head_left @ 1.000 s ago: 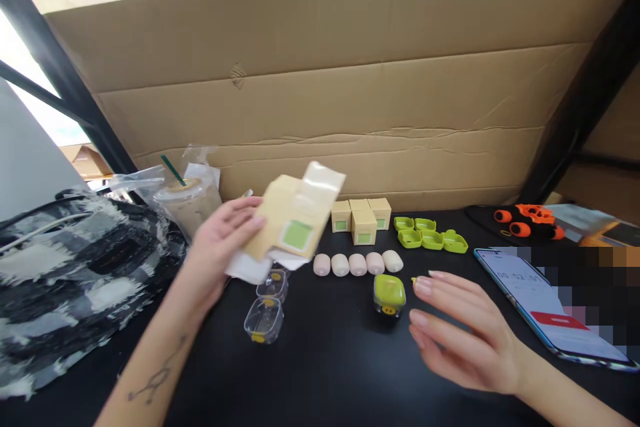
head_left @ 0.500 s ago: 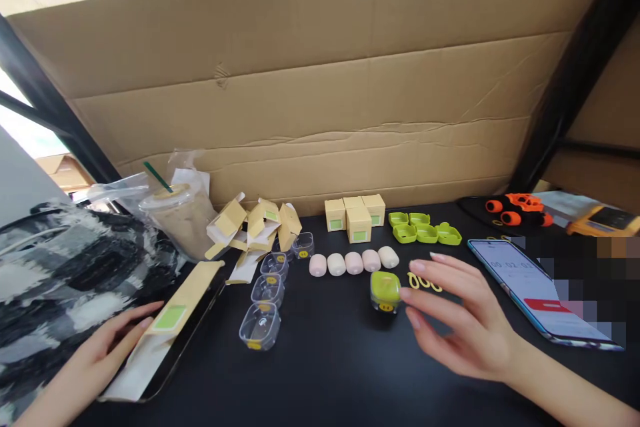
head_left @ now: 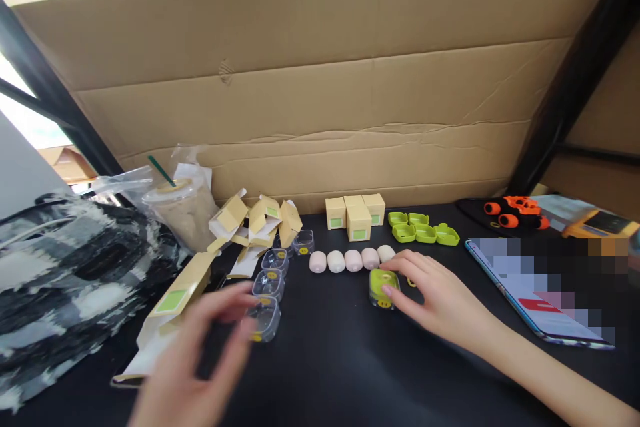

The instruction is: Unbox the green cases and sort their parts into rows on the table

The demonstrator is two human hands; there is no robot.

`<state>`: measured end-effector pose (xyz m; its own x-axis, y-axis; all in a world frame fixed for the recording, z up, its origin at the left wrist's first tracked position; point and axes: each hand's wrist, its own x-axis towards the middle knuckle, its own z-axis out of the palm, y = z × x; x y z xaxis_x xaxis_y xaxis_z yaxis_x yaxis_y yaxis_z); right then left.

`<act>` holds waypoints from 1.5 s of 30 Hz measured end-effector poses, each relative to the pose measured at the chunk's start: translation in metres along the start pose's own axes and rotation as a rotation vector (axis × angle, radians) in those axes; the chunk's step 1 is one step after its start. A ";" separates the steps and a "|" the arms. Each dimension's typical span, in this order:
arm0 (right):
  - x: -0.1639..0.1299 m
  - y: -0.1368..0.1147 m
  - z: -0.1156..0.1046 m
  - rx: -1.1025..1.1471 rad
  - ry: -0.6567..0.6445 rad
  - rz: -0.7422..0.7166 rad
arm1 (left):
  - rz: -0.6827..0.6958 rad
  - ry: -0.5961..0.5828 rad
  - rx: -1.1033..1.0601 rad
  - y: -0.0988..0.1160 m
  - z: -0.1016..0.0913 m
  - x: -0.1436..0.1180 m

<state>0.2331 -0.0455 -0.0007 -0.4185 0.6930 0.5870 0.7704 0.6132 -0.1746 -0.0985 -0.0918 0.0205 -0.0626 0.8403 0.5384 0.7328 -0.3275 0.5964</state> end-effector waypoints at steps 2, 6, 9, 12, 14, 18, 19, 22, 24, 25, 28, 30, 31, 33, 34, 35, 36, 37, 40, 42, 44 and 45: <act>-0.001 0.001 0.002 0.044 -0.035 0.029 | 0.148 -0.271 -0.170 0.041 0.037 -0.004; -0.003 -0.004 0.002 0.212 -0.122 0.022 | 0.230 -0.585 -0.407 0.071 0.090 0.006; -0.004 -0.010 0.002 0.332 -0.160 0.012 | 0.184 -0.711 -0.534 0.067 0.110 0.014; -0.005 -0.016 0.003 0.336 -0.130 -0.007 | 0.111 -0.743 -0.598 0.060 0.121 0.015; -0.004 -0.019 0.004 0.316 -0.084 -0.010 | 0.084 -0.707 -0.599 0.058 0.124 0.013; -0.001 -0.019 0.002 0.453 0.088 0.066 | 0.122 -0.697 -0.538 0.059 0.121 0.010; -0.001 -0.018 0.000 0.511 0.146 0.110 | 0.136 -0.698 -0.513 0.060 0.118 0.011; 0.001 -0.010 -0.005 0.623 0.304 0.245 | 0.217 -0.624 -0.418 0.065 0.102 0.024; 0.001 -0.005 -0.008 0.653 0.352 0.303 | 0.281 -0.507 -0.337 0.067 0.087 0.042; 0.002 -0.003 -0.009 0.673 0.347 0.324 | 0.301 -0.443 -0.296 0.066 0.079 0.053; 0.002 -0.003 -0.008 0.768 0.255 0.369 | 0.387 -0.421 -0.135 0.056 0.060 0.089; 0.002 -0.006 -0.008 0.793 0.198 0.378 | 0.445 -0.512 0.007 0.047 0.054 0.109; 0.001 -0.008 -0.008 0.787 0.179 0.380 | 0.465 -0.550 0.100 0.043 0.053 0.116; 0.000 -0.010 -0.009 0.764 0.154 0.378 | 0.479 -0.603 0.273 0.036 0.054 0.125; -0.001 -0.011 -0.009 0.759 0.147 0.378 | 0.477 -0.617 0.336 0.033 0.055 0.126; -0.001 -0.011 -0.010 0.760 0.145 0.382 | 0.472 -0.626 0.377 0.032 0.057 0.127; 0.000 -0.010 -0.011 0.765 0.148 0.389 | 0.466 -0.633 0.399 0.030 0.058 0.128; 0.000 -0.010 -0.012 0.769 0.152 0.399 | 0.462 -0.637 0.410 0.029 0.059 0.128; 0.002 -0.007 -0.013 0.772 0.159 0.429 | 0.459 -0.655 0.443 0.025 0.061 0.128; 0.003 -0.007 -0.012 0.776 0.149 0.433 | 0.460 -0.665 0.467 0.022 0.063 0.128; 0.003 -0.007 -0.012 0.781 0.135 0.429 | 0.458 -0.667 0.487 0.019 0.065 0.128; 0.003 -0.007 -0.012 0.782 0.130 0.426 | 0.459 -0.669 0.496 0.017 0.066 0.128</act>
<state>0.2326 -0.0523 0.0114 -0.0779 0.9016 0.4255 0.2802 0.4294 -0.8586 -0.0491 0.0384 0.0601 0.5909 0.7988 0.1132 0.8034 -0.5954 0.0077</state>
